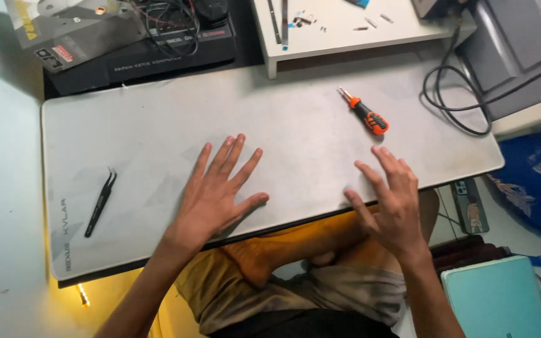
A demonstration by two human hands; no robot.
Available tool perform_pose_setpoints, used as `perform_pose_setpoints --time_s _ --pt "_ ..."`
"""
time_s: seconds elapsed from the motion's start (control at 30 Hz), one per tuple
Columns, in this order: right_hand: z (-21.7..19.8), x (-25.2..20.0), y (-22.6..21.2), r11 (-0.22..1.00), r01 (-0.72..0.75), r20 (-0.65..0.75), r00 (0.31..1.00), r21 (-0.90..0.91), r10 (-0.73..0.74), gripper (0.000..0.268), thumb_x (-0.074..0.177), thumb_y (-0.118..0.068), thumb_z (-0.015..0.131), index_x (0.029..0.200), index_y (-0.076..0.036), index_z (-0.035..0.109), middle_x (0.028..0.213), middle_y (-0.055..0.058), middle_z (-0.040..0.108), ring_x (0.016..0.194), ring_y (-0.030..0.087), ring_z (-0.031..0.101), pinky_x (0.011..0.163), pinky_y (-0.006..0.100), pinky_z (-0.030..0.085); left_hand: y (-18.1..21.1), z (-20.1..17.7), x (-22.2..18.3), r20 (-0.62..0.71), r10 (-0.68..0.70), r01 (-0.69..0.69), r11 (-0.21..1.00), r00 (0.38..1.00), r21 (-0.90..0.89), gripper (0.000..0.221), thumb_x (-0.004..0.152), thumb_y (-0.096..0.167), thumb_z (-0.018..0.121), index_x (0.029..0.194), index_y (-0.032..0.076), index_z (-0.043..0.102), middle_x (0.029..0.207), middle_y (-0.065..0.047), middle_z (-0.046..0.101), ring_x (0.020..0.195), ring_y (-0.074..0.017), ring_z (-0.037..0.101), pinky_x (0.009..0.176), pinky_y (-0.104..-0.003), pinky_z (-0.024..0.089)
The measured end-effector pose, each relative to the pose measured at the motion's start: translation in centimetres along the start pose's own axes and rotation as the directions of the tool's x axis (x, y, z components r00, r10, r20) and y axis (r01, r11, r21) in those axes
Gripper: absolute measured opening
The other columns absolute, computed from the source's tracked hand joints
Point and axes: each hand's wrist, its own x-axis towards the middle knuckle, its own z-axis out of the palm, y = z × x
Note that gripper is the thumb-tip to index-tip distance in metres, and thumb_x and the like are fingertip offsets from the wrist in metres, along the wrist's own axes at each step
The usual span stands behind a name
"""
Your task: Unscrewing the bottom panel of a laptop using a manual screwdriver to prepare for repair.
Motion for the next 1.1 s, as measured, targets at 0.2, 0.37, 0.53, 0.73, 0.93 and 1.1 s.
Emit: perform_pose_setpoints --time_s 0.2,0.37,0.53,0.73,0.93,1.1 --pt "1.1 6.1 -1.3 0.999 0.023 0.106 0.994 -0.023 -0.021 0.064 0.115 -0.032 0.084 0.171 -0.006 0.064 0.186 0.029 0.047 0.172 0.054 0.044 0.137 0.074 0.028 -3.2 -2.3 -4.5 -0.056 -0.202 0.192 0.970 0.978 -0.148 0.081 0.122 0.076 0.034 0.188 0.029 0.038 0.195 -0.017 0.030 0.181 -0.0341 0.024 0.147 -0.061 0.003" --pt "3.9 8.5 0.4 0.995 0.050 0.251 0.968 -0.088 -0.027 0.079 0.111 -0.048 0.077 0.176 -0.006 0.059 0.190 0.039 0.029 0.178 0.059 0.026 0.137 0.090 0.012 -5.5 -2.5 -4.9 -0.468 -0.345 0.336 0.936 0.814 -0.106 0.055 0.114 0.010 0.063 0.167 -0.003 0.060 0.176 -0.024 0.051 0.170 -0.0439 0.042 0.143 -0.066 0.024" --pt "5.6 9.9 2.6 0.992 0.021 0.207 0.978 -0.124 0.005 0.088 0.120 -0.058 0.069 0.182 0.002 0.055 0.188 0.047 0.028 0.176 0.064 0.023 0.129 0.096 0.007 -3.2 -3.4 -0.8 -0.604 -0.203 0.126 0.978 0.771 -0.168 0.041 0.107 -0.003 0.086 0.145 0.007 0.074 0.120 -0.005 0.080 0.098 -0.0200 0.078 0.091 -0.037 0.068" --pt "5.6 9.8 3.4 0.977 -0.194 0.193 0.959 -0.090 0.208 0.080 0.113 -0.041 0.084 0.176 0.000 0.057 0.179 0.039 0.036 0.163 0.058 0.036 0.128 0.074 0.034 -2.5 0.3 8.3 0.172 0.073 -0.070 0.997 0.982 -0.026 0.097 0.107 0.090 0.005 0.189 0.037 0.009 0.199 -0.005 -0.005 0.182 -0.0255 -0.004 0.144 -0.058 -0.012" --pt "6.2 9.1 4.0 0.970 -0.238 0.164 0.960 0.050 0.227 0.079 0.110 -0.036 0.083 0.176 -0.004 0.054 0.188 0.039 0.021 0.175 0.063 0.020 0.135 0.088 0.015 -10.4 -0.9 8.3 0.015 -0.232 0.232 0.972 0.973 -0.039 0.085 0.121 0.070 0.023 0.191 0.023 0.021 0.200 -0.009 0.008 0.182 -0.0266 0.003 0.144 -0.059 -0.005" --pt "6.8 7.4 4.5 0.973 0.025 -0.370 0.927 0.230 0.064 0.018 0.108 -0.002 0.097 0.122 -0.013 0.093 0.113 0.002 0.085 0.120 0.030 0.082 0.141 0.077 0.017 -7.2 -1.3 7.3 -0.650 -0.042 0.022 0.999 0.759 -0.039 0.042 0.114 0.040 0.114 0.095 0.022 0.081 0.093 0.006 0.069 0.089 -0.0234 0.066 0.086 -0.037 0.056"
